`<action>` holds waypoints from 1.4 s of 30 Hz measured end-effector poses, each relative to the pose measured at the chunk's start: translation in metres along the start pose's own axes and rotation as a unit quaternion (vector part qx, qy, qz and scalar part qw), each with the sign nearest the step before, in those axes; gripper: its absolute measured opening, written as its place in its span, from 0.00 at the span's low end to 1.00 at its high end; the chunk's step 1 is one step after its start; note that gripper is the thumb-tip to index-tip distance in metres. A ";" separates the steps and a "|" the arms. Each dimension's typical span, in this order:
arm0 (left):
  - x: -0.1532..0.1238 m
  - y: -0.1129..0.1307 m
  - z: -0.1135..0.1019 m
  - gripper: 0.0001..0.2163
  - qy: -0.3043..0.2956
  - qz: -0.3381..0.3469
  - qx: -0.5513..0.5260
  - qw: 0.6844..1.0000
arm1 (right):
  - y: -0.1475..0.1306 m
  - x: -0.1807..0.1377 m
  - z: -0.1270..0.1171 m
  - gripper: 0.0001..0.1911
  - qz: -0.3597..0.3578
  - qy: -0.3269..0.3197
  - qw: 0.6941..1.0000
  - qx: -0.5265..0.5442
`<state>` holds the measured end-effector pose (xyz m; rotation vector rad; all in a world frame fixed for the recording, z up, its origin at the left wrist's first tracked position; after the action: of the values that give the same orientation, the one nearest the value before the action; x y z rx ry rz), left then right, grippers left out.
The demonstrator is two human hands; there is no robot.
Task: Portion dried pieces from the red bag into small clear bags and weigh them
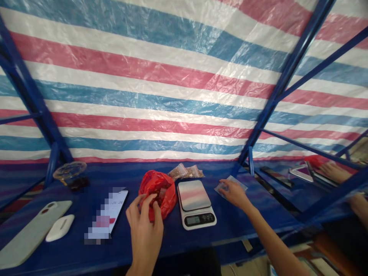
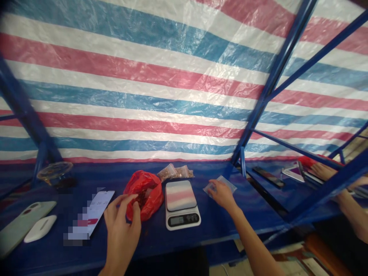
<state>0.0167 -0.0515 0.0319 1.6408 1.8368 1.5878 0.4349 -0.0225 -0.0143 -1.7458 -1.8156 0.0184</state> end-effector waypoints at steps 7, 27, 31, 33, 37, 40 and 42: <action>-0.029 0.020 0.018 0.12 -0.175 -0.063 -0.163 0.969 | -0.069 0.000 -0.005 0.23 -0.025 0.103 0.982 0.159; -0.035 -0.015 0.013 0.18 -0.249 -0.206 -0.311 0.894 | -0.271 -0.049 0.044 0.19 -0.213 -0.028 0.888 0.406; -0.014 -0.039 -0.009 0.17 -0.155 -0.249 -0.289 0.911 | -0.267 -0.009 0.043 0.19 -0.241 -0.030 0.927 0.286; -0.005 -0.051 -0.016 0.18 -0.110 -0.270 -0.288 0.912 | -0.262 0.016 0.054 0.15 -0.249 -0.056 0.949 0.187; 0.006 -0.066 -0.013 0.22 -0.091 -0.299 -0.291 0.905 | -0.260 0.049 0.086 0.14 -0.251 -0.176 0.952 0.011; 0.006 -0.076 -0.005 0.22 -0.110 -0.310 -0.286 0.900 | -0.263 0.053 0.100 0.12 -0.256 -0.227 0.939 -0.041; 0.005 -0.081 0.001 0.20 -0.122 -0.313 -0.283 0.898 | -0.265 0.051 0.101 0.12 -0.263 -0.231 0.936 -0.041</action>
<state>-0.0315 -0.0302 -0.0300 0.8264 1.3779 1.3538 0.1558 0.0291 0.0344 -1.3226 -2.6150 0.1481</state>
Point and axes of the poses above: each hand's wrist, its own x-axis towards the middle knuckle, its own z-axis out of the palm, y = z × x, the point moved 4 cm from there along x, towards the middle knuckle, and after that the axes turned 14 degrees about -z, right-handed, at the moved point
